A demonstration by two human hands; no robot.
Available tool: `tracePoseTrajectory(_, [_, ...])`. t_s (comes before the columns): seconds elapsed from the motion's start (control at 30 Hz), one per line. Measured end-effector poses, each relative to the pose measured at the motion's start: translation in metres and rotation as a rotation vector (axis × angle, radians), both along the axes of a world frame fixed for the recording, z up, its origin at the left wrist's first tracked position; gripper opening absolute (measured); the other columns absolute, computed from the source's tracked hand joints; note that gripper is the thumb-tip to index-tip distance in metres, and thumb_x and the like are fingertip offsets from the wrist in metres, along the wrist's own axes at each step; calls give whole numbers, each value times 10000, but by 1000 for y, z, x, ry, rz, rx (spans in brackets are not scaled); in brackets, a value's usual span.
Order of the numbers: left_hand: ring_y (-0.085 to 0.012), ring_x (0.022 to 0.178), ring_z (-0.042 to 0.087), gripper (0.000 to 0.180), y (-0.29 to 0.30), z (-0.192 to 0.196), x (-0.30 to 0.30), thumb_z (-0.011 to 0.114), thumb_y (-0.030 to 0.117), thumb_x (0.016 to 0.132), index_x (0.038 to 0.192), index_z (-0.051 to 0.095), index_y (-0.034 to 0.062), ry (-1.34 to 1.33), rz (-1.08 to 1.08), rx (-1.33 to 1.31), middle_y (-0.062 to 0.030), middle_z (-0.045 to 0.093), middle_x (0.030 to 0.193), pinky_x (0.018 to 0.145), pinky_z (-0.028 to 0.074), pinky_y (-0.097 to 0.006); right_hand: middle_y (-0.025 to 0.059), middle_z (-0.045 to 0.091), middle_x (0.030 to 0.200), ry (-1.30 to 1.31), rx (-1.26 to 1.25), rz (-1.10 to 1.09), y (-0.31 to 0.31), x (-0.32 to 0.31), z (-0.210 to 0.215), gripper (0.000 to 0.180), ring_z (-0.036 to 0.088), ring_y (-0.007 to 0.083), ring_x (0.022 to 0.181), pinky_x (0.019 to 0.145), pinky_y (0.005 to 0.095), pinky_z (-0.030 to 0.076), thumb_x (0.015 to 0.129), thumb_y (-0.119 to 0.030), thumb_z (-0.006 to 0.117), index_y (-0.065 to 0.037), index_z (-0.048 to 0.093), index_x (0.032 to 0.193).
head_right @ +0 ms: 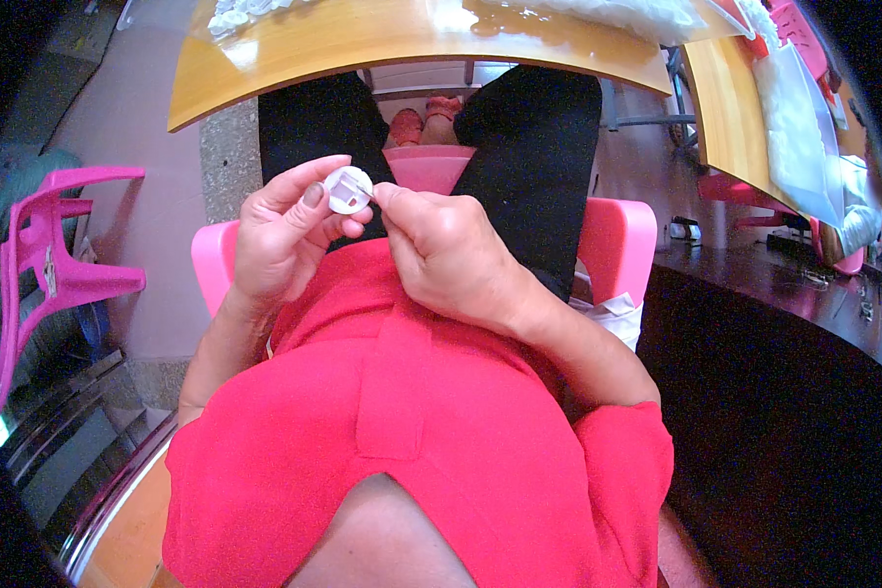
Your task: The person picks up a white plastic component and uses a thin metal tool to manipulate its center before placing it aside. This process is repeated for several components, with the person occasionally reaching into a clear plastic bin to retrieve new pieces.
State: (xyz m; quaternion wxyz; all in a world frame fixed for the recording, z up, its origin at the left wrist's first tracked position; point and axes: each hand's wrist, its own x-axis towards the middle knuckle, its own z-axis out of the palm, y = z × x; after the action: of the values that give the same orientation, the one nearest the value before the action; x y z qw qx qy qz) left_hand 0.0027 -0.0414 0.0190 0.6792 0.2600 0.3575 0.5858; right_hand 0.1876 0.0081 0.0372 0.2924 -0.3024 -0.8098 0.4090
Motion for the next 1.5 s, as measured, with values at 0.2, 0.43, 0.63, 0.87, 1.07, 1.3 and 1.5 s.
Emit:
tracePoseTrajectory(0.2, [-227, 881, 654, 285, -1, -2, -2, 524, 59, 932, 1200, 555, -33, -22, 37, 3, -170, 639, 1055, 786, 560, -317, 198, 602, 771, -267, 173, -40, -6, 2, 5, 296, 636, 322, 671, 577, 354, 512, 795, 80, 550, 66, 563, 1090])
tracePoseTrajectory(0.43, [-240, 878, 657, 282, -3, -8, 0, 519, 41, 927, 1196, 552, -40, 122, 40, 67, -186, 636, 1059, 797, 556, -344, 181, 588, 685, -278, 255, -37, -5, 1, 0, 341, 619, 342, 598, 528, 412, 509, 743, -23, 563, 61, 542, 1072])
tracePoseTrajectory(0.63, [-260, 882, 658, 294, -3, -8, 1, 507, 44, 931, 1210, 535, -43, 107, 38, 54, -203, 631, 1063, 803, 551, -356, 202, 608, 789, -331, 199, -23, -6, 3, 5, 323, 640, 332, 678, 566, 366, 519, 796, 57, 549, 66, 543, 1119])
tracePoseTrajectory(0.87, [-206, 840, 656, 268, -2, -7, 3, 553, 21, 909, 1169, 571, -42, 85, 61, 27, -167, 639, 1042, 794, 557, -323, 197, 599, 736, -293, 220, -31, -4, 1, 0, 258, 628, 344, 636, 544, 399, 513, 777, 11, 549, 44, 533, 1032])
tracePoseTrajectory(1.07, [-184, 838, 649, 247, -3, -8, 6, 565, 12, 901, 1143, 595, -30, 254, 66, 105, -134, 634, 1027, 785, 548, -293, 192, 599, 681, -291, 219, -31, -4, -1, -2, 155, 619, 367, 588, 514, 439, 511, 757, -39, 537, -1, 499, 902])
tracePoseTrajectory(1.3, [-180, 872, 636, 219, -4, -12, 9, 565, -8, 895, 1108, 611, -36, 320, 65, 197, -122, 592, 1070, 774, 548, -275, 197, 617, 693, -451, 262, 1, -6, -2, -2, 135, 636, 346, 577, 505, 419, 525, 780, -67, 530, 14, 500, 884])
tracePoseTrajectory(1.5, [-175, 881, 628, 197, -4, -13, 11, 562, -29, 890, 1076, 624, -42, 404, 71, 212, -122, 587, 1050, 757, 552, -268, 203, 626, 688, -562, 260, 65, -5, -3, 5, 146, 648, 351, 608, 530, 427, 529, 780, -77, 532, 43, 542, 862])
